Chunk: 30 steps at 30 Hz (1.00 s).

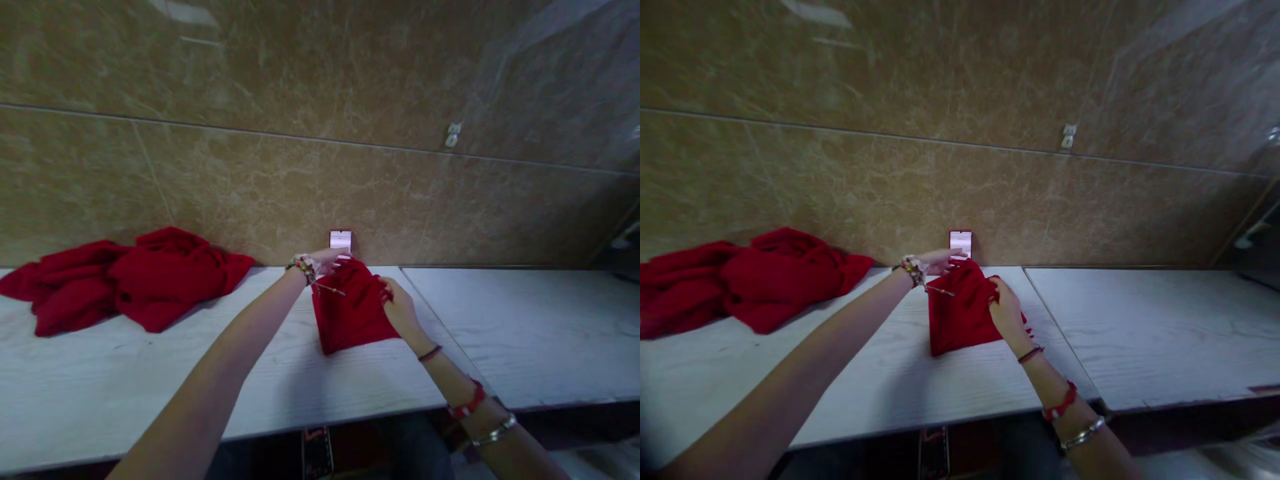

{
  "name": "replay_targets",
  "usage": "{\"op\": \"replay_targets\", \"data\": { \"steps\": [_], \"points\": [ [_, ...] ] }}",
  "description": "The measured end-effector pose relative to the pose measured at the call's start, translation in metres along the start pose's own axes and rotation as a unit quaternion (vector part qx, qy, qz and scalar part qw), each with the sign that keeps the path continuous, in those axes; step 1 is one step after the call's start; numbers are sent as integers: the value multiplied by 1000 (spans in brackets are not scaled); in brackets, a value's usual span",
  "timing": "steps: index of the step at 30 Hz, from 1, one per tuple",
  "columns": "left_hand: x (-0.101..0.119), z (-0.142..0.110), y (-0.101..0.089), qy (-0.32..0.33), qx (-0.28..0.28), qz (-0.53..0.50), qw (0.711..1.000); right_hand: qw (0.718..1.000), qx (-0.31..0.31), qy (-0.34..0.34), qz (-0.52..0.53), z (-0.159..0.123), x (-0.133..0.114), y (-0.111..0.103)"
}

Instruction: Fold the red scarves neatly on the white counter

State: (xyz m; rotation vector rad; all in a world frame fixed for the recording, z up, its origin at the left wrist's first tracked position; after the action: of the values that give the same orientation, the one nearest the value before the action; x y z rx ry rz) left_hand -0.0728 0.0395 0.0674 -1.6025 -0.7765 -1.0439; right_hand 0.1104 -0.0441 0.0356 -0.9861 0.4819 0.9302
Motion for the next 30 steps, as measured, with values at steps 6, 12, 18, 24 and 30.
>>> {"op": "replay_targets", "data": {
  "steps": [6,12,18,24,30],
  "points": [
    [-53,-37,16,91,136,70,984,988,-63,132,41,-21,57,13],
    [-97,-65,-14,108,287,214,928,993,-49,79,-74,23,34,6],
    [-115,-62,-7,120,251,197,940,964,-184,97,-168,50,24,46],
    [-115,-60,-5,139,248,212,935,968,-190,91,-135,46,17,31],
    [-106,-66,6,163,245,263,919,979,-161,111,-51,36,25,15]
  ]
}}
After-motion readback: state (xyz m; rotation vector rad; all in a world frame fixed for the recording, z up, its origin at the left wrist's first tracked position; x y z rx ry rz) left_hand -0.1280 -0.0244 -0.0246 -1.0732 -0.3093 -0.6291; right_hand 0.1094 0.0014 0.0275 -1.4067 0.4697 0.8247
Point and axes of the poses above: each hand's wrist, its own z-axis towards the middle knuckle, its own y-axis out of the palm, x = y × z, the point moved 5 cm from there along z, towards the middle knuckle, and after that the axes turned 6 degrees about z, right-handed, at the moved point
